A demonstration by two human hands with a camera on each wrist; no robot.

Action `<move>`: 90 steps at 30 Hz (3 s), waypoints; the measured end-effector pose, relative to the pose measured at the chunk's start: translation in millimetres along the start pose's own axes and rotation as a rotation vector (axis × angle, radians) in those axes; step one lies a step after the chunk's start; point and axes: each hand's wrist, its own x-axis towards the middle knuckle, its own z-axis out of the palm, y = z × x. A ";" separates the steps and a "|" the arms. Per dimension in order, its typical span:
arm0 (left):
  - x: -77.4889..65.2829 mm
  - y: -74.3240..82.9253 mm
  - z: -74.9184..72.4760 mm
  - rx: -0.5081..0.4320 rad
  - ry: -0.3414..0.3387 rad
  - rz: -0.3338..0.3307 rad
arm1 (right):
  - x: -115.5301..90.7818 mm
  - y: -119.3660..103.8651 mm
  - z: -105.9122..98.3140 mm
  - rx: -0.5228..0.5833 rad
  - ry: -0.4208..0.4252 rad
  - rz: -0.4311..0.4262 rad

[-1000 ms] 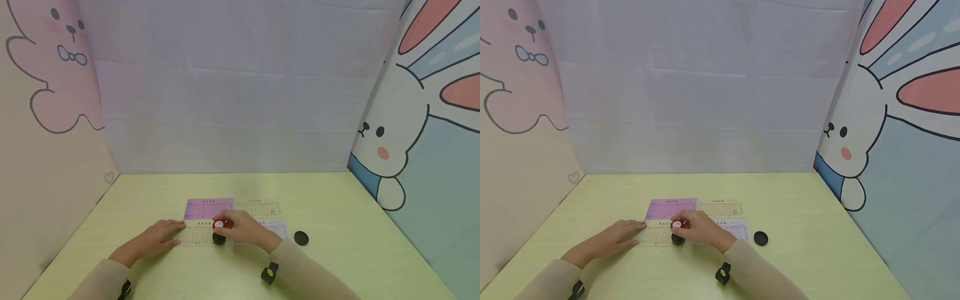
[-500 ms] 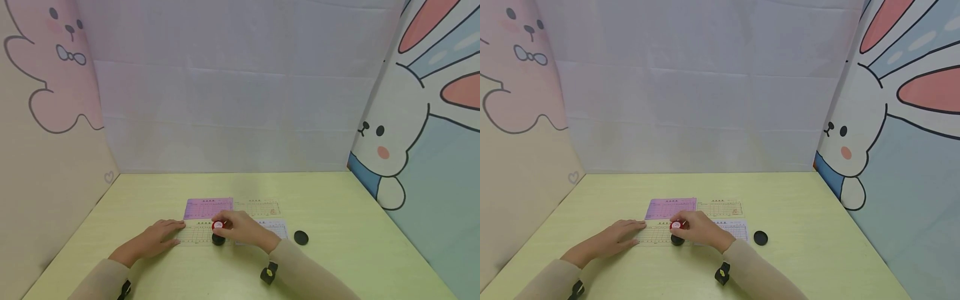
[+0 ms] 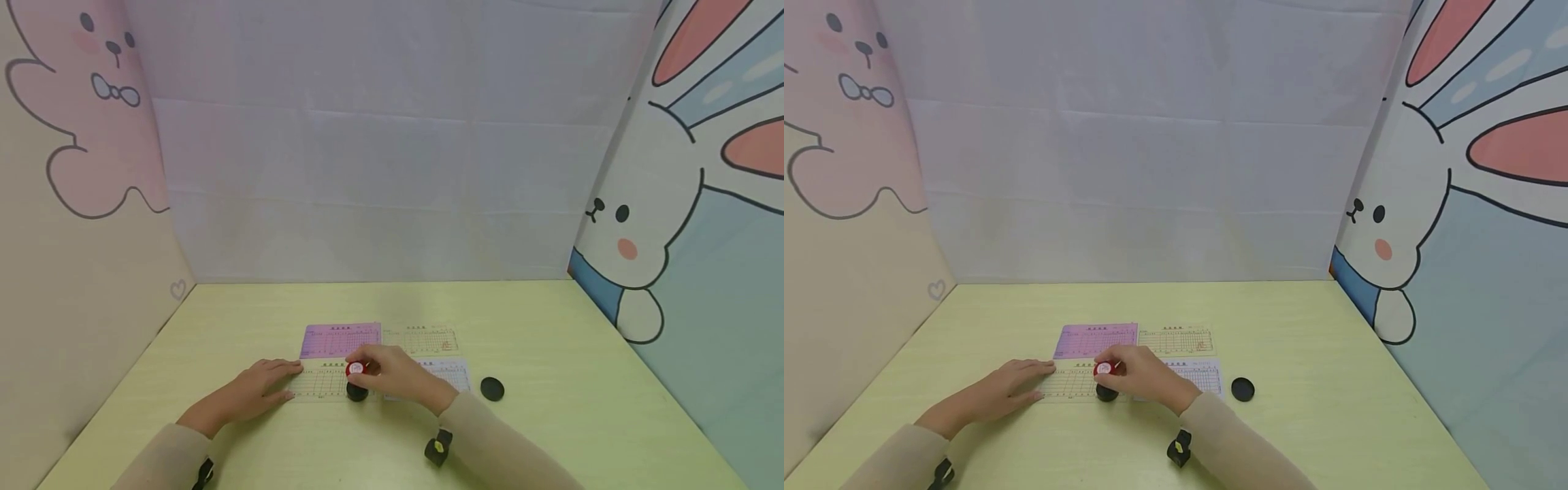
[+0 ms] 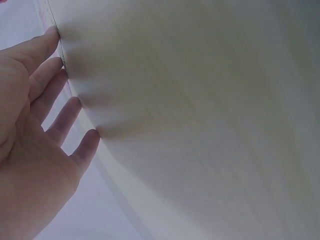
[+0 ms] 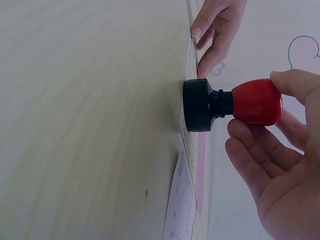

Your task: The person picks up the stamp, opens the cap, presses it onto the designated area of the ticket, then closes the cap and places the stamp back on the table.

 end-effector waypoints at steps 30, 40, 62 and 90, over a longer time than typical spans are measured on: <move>-1.8 3.3 -0.7 -0.008 -0.002 -0.005 | -3.6 3.7 8.5 0.056 0.013 -0.004; -1.0 1.4 -1.0 0.003 0.000 0.009 | -3.1 -1.4 8.6 -0.015 0.029 0.015; -1.4 4.2 -3.9 -0.015 -0.008 0.001 | -2.6 -5.4 7.7 -0.043 0.007 0.061; 0.2 0.5 -2.9 0.000 0.004 0.032 | -2.2 -8.6 5.0 0.009 0.000 0.111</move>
